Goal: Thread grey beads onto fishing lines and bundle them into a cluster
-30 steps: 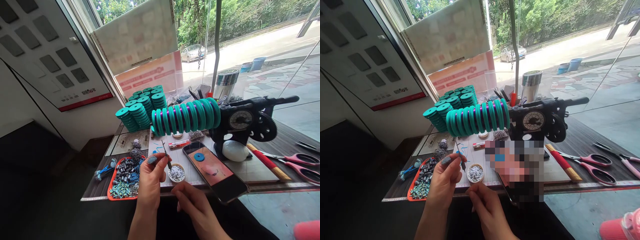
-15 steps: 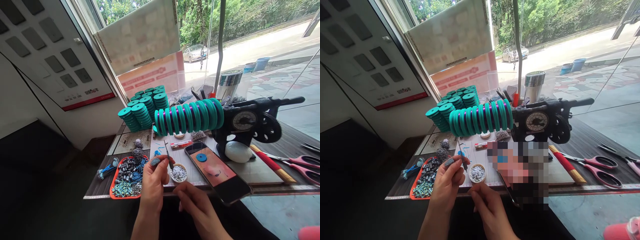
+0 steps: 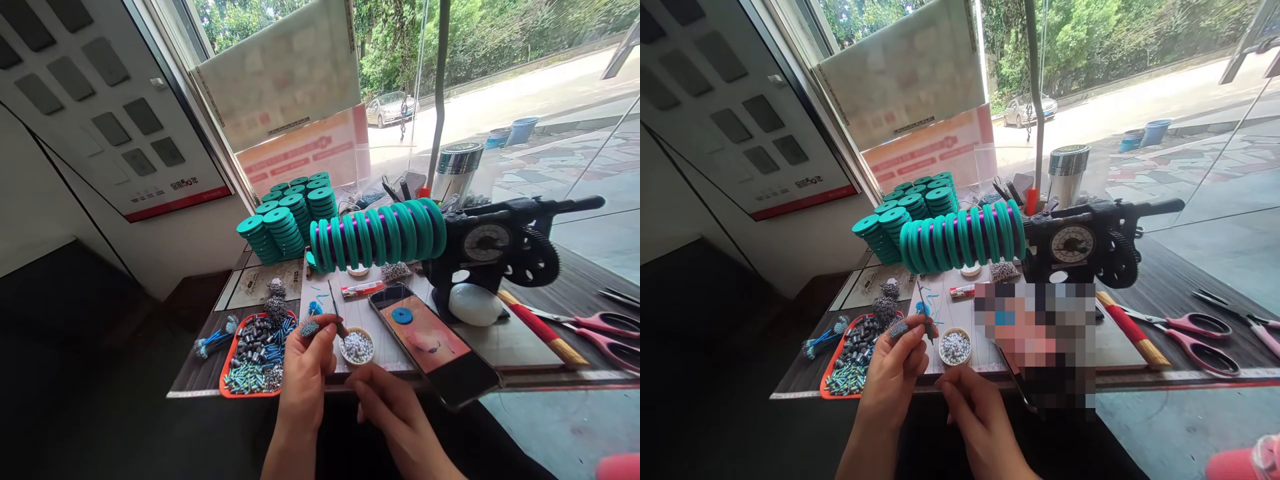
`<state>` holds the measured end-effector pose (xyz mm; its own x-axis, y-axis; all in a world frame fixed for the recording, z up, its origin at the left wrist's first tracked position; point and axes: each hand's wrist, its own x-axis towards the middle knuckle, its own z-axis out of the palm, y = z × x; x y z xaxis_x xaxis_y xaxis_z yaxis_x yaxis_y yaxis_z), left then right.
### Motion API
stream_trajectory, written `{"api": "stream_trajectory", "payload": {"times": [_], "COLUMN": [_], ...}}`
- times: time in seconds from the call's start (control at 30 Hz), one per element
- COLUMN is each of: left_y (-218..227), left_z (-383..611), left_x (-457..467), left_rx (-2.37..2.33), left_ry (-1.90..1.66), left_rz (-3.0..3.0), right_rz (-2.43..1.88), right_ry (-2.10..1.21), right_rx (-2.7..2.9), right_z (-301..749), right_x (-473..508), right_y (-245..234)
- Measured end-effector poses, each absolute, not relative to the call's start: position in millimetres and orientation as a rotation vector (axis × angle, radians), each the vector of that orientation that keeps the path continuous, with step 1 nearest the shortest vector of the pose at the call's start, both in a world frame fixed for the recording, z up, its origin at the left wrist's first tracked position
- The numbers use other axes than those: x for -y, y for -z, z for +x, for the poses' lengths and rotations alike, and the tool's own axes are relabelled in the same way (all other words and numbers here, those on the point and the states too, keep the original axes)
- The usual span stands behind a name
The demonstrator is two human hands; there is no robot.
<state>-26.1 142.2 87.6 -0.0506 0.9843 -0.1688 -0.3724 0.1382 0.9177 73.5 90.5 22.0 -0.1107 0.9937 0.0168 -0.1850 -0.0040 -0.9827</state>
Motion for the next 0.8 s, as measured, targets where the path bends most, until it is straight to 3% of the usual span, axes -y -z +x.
{"api": "stream_trajectory", "payload": {"times": [0.3, 0.47, 0.57, 0.67, 0.8], "left_y": [-86.4, -81.8, -80.8, -80.7, -77.4], "left_z": [-29.5, -36.7, -41.8, -44.4, -46.5], "left_x": [-134.7, -131.7, -130.2, -128.1, -125.4], "left_rx": [-1.124, -1.202, -1.232, -1.28, -1.352], "left_ry": [-1.252, -1.309, -1.328, -1.371, -1.43], "left_rz": [0.791, 0.797, 0.847, 0.91, 1.007], "right_rz": [-0.974, -1.019, -0.992, -1.19, -1.651], "right_ry": [-1.376, -1.283, -0.824, -0.232, 0.029], "right_rx": [1.16, 1.507, 1.812, 1.7, 1.618], "right_z": [72.7, 75.5, 97.1, 136.6, 179.3], "right_x": [-91.1, -82.3, -72.3, -68.0, -82.1], "right_y": [-27.7, -22.8, -21.2, -27.8, -43.0]}}
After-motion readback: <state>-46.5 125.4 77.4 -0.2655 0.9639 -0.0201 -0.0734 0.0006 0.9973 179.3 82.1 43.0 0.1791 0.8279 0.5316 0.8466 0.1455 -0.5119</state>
